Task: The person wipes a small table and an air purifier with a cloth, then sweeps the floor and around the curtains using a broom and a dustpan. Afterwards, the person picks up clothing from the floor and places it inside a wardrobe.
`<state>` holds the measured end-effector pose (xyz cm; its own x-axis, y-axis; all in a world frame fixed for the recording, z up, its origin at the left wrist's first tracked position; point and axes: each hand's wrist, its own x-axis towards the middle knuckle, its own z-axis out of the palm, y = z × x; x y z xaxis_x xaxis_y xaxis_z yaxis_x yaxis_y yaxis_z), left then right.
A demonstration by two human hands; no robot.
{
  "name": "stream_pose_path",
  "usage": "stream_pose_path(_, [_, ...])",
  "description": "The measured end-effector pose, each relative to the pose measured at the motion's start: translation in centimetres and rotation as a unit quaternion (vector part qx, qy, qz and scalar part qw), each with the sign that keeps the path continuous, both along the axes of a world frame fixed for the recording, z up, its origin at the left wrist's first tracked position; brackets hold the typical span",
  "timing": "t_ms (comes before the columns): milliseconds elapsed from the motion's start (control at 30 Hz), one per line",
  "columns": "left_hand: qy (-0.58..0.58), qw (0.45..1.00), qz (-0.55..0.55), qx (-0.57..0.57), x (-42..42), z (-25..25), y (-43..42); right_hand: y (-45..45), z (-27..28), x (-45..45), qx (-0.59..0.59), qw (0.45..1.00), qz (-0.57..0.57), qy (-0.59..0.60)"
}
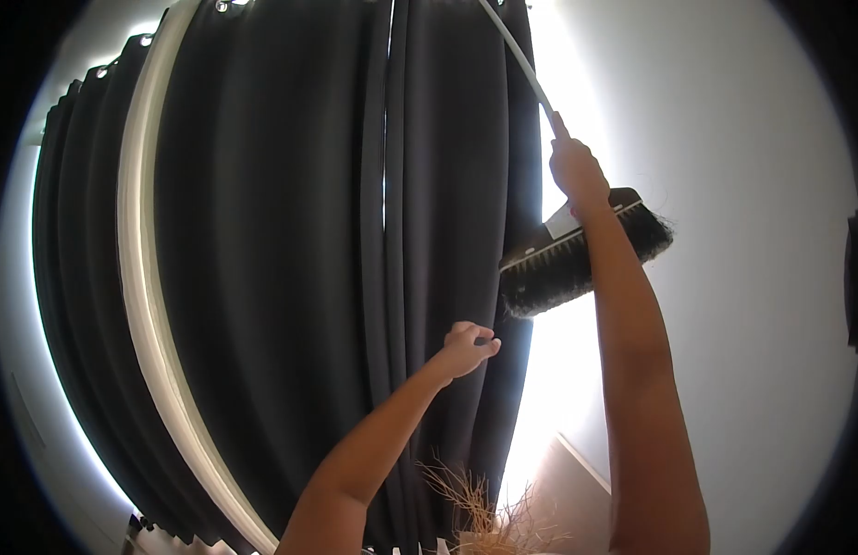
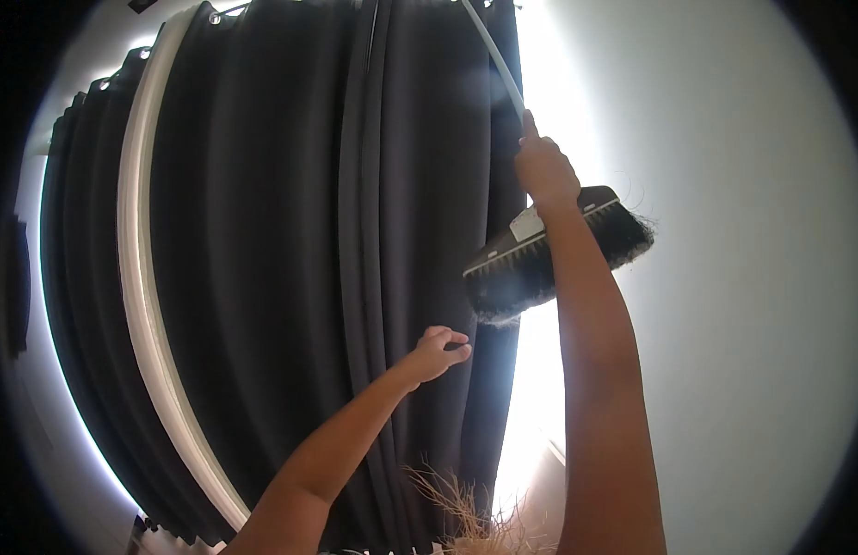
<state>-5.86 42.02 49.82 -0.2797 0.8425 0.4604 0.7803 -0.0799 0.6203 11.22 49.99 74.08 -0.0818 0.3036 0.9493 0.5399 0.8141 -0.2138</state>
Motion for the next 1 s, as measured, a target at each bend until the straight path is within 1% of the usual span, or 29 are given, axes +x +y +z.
stream_pose_path(33, [0.005,0.999,0.023,0.035,-0.2,0.5,0.0,-0.4,-0.1,0.2,0.0,1.0,0.0,0.001])
stream_pose_path(67, [0.003,0.996,0.044,0.082,-0.4,0.8,0.3,-0.9,-0.4,0.4,0.025,1.0,0.011,0.001])
stream_pose_path(100, [0.01,0.996,0.04,0.078,-0.9,1.5,0.8,-1.0,-0.6,0.5,0.047,0.999,0.021,0.003])
stream_pose_path(133, [-0.024,0.998,0.028,0.06,-1.6,2.5,1.9,0.1,-0.3,0.0,0.092,0.995,0.027,0.027])
stream_pose_path(167, [-0.058,0.997,0.019,0.045,-2.0,3.0,2.4,0.3,-0.2,-0.2,0.087,0.995,0.025,0.033])
stream_pose_path(233, [-0.058,0.998,0.01,0.033,-2.1,2.2,3.0,-0.7,-0.1,0.4,0.021,0.999,0.032,0.0])
stream_pose_path(300, [-0.062,0.998,0.001,0.026,-1.1,1.6,2.4,-1.0,-0.3,0.6,0.023,0.999,0.035,-0.004])
stream_pose_path(367, [-0.044,0.999,-0.004,-0.028,-1.0,1.9,1.7,-0.9,-0.3,0.2,0.019,1.0,0.016,-0.014])
stream_pose_path(400, [-0.042,0.999,-0.011,-0.031,-1.1,2.1,1.7,-0.6,-0.2,0.1,0.016,1.0,0.008,-0.012])
stream_pose_path(467, [-0.058,0.997,-0.008,-0.047,-0.8,1.5,1.5,-0.4,-0.3,0.2,0.011,1.0,0.003,-0.015])
stream_pose_path(500, [-0.063,0.997,0.0,-0.039,-0.6,1.2,1.2,-0.5,-0.1,0.4,0.018,1.0,0.011,-0.019])
stream_pose_path(567, [-0.071,0.997,0.018,-0.027,-0.1,-0.2,-0.4,-1.6,-0.3,1.0,-0.035,0.997,0.071,-0.014])
stream_pose_path(600, [-0.076,0.996,0.028,-0.021,0.2,-0.7,-1.2,-1.7,-0.3,1.0,-0.031,0.996,0.081,-0.02])
stream_pose_path(700, [-0.087,0.995,0.049,-0.015,0.4,-1.5,-2.6,-1.4,-0.4,0.9,-0.028,0.997,0.066,-0.012])
stream_pose_path(767, [-0.066,0.996,0.056,-0.012,-0.1,-1.9,-2.9,-1.5,-0.5,1.1,-0.019,0.998,0.051,-0.025])
stream_pose_path(800, [-0.071,0.997,0.031,-0.021,-1.4,-1.4,-2.5,-1.2,-0.3,0.6,-0.03,0.999,0.033,-0.022])
stream_pose_path(833, [-0.069,0.997,0.034,-0.018,-1.6,-1.6,-2.6,-1.3,-0.2,0.8,-0.04,0.998,0.038,-0.025])
stream_pose_path(867, [-0.079,0.996,0.043,0.009,-1.6,-1.9,-2.6,-1.7,-0.1,0.9,-0.046,0.998,0.041,-0.03])
stream_pose_path(900, [-0.089,0.994,0.048,0.036,-1.5,-1.9,-2.3,-2.0,0.0,0.9,-0.041,0.998,0.039,-0.03])
stream_pose_path(967, [-0.078,0.996,0.038,0.035,-1.8,-0.9,-1.0,-1.9,-0.1,0.9,0.03,0.999,0.045,-0.002])
stream_pose_path(1000, [-0.065,0.997,0.041,0.032,-1.8,-0.4,-0.6,-2.1,0.0,1.1,0.027,0.999,0.042,-0.001])
